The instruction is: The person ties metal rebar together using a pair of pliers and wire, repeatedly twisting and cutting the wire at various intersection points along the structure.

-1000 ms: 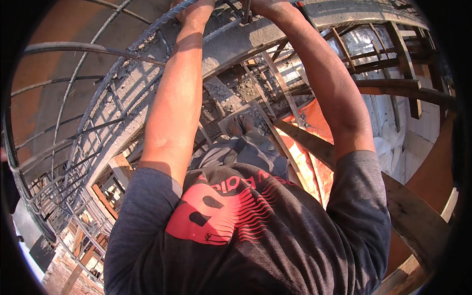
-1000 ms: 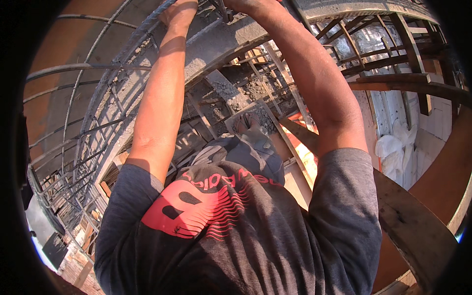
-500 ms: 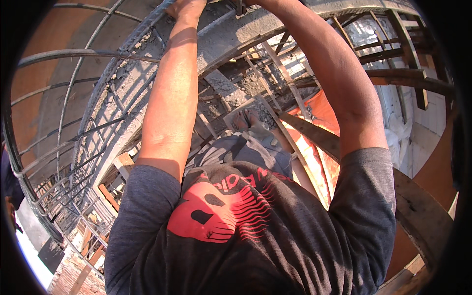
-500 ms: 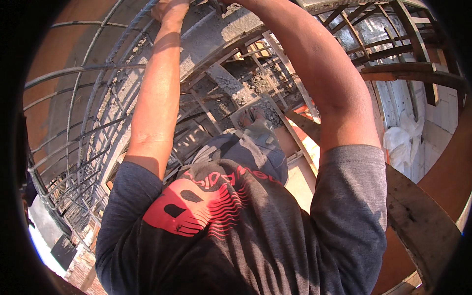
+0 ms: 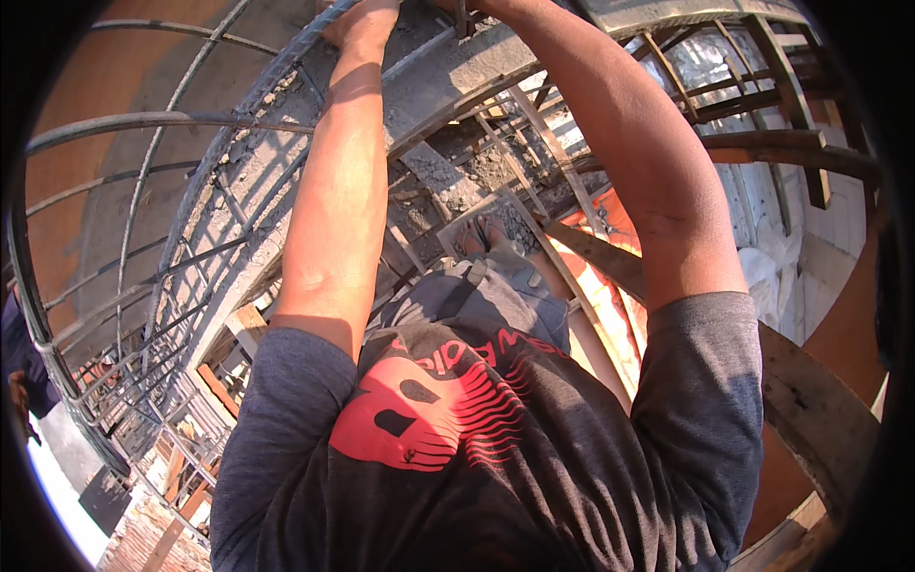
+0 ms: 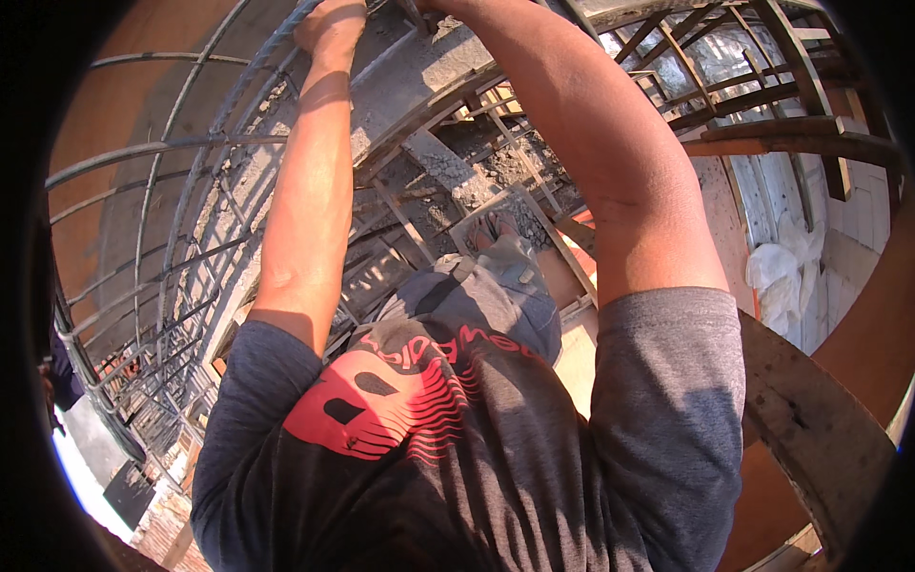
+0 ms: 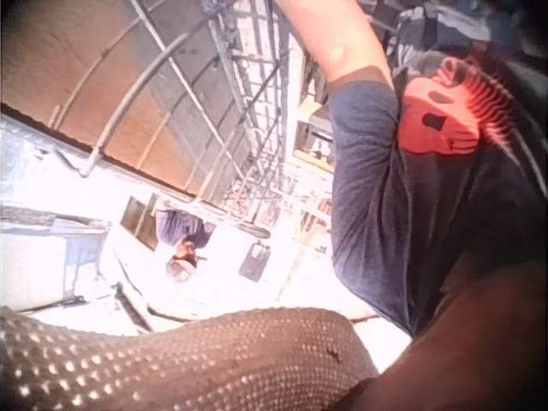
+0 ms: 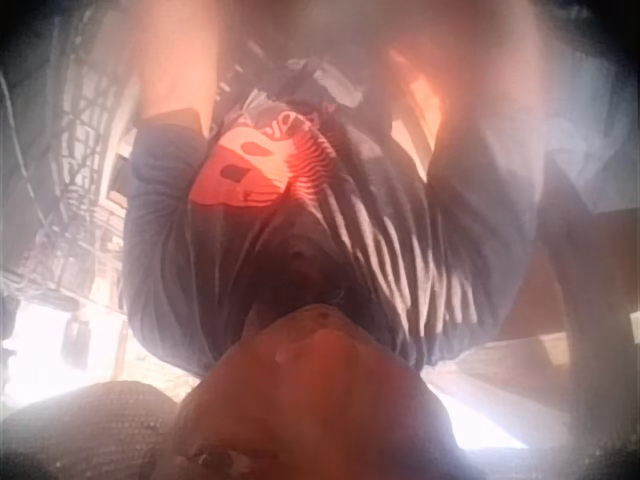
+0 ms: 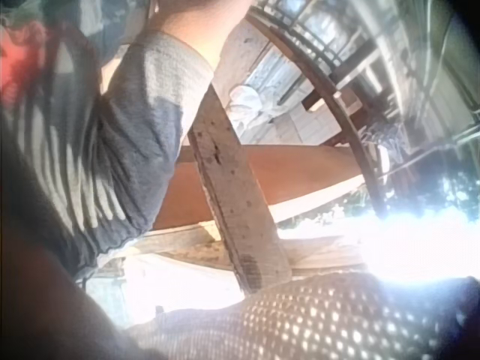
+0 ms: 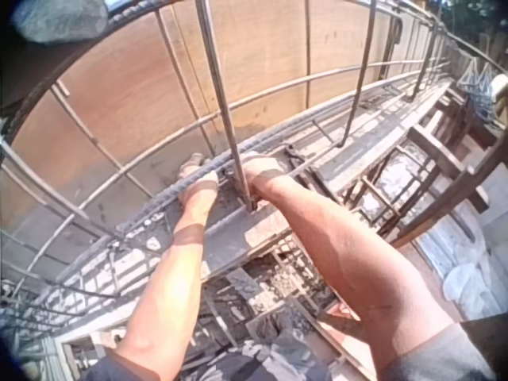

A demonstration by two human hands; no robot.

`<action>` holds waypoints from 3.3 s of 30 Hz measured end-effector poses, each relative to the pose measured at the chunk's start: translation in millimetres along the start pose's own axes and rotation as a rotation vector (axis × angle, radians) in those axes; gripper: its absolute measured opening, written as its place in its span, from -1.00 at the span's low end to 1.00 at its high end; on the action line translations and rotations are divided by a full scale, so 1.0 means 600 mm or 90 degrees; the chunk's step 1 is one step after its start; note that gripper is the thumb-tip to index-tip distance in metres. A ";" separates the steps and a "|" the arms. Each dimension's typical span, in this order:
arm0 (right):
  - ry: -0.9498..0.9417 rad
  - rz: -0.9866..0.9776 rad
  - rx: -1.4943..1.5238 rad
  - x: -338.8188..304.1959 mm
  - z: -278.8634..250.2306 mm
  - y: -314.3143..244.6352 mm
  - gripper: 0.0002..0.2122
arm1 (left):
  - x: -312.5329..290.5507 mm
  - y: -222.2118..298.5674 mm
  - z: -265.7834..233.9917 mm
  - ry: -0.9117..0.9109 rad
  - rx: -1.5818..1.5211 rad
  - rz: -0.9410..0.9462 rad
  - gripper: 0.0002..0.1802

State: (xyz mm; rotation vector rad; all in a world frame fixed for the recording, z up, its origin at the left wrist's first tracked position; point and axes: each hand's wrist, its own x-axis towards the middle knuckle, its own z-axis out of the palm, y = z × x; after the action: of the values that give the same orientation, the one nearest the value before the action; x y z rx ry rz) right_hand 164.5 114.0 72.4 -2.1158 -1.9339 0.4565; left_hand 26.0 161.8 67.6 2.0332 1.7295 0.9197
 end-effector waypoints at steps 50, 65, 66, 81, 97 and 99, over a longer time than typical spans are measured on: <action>0.478 -0.374 -0.127 -0.013 -0.043 -0.054 -0.91 | -0.018 -0.028 0.031 0.066 -0.272 0.259 -0.66; 0.219 0.288 0.414 0.011 -0.015 -0.008 -0.82 | -0.020 -0.022 0.034 0.050 -0.242 0.178 -0.72; 0.420 0.145 0.223 0.013 0.004 0.012 -0.85 | -0.020 -0.022 0.035 0.062 -0.240 0.193 -0.72; 0.218 -0.091 0.027 0.000 -0.020 0.002 -0.62 | -0.015 -0.015 0.028 -0.007 -0.243 0.158 -0.72; 0.119 0.316 -0.073 -0.236 -0.020 0.110 -0.61 | -0.024 -0.003 0.001 -0.091 -0.009 0.117 -0.70; 0.060 0.383 -0.052 -0.256 -0.048 0.051 -0.57 | -0.015 -0.014 -0.009 -0.079 0.008 0.103 -0.71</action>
State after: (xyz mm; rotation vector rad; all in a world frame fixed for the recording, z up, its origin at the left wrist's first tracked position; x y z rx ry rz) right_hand 191.8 -40.5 97.9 -2.7032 -1.2549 0.3740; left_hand 15.3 153.9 64.2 2.2145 1.5295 0.8125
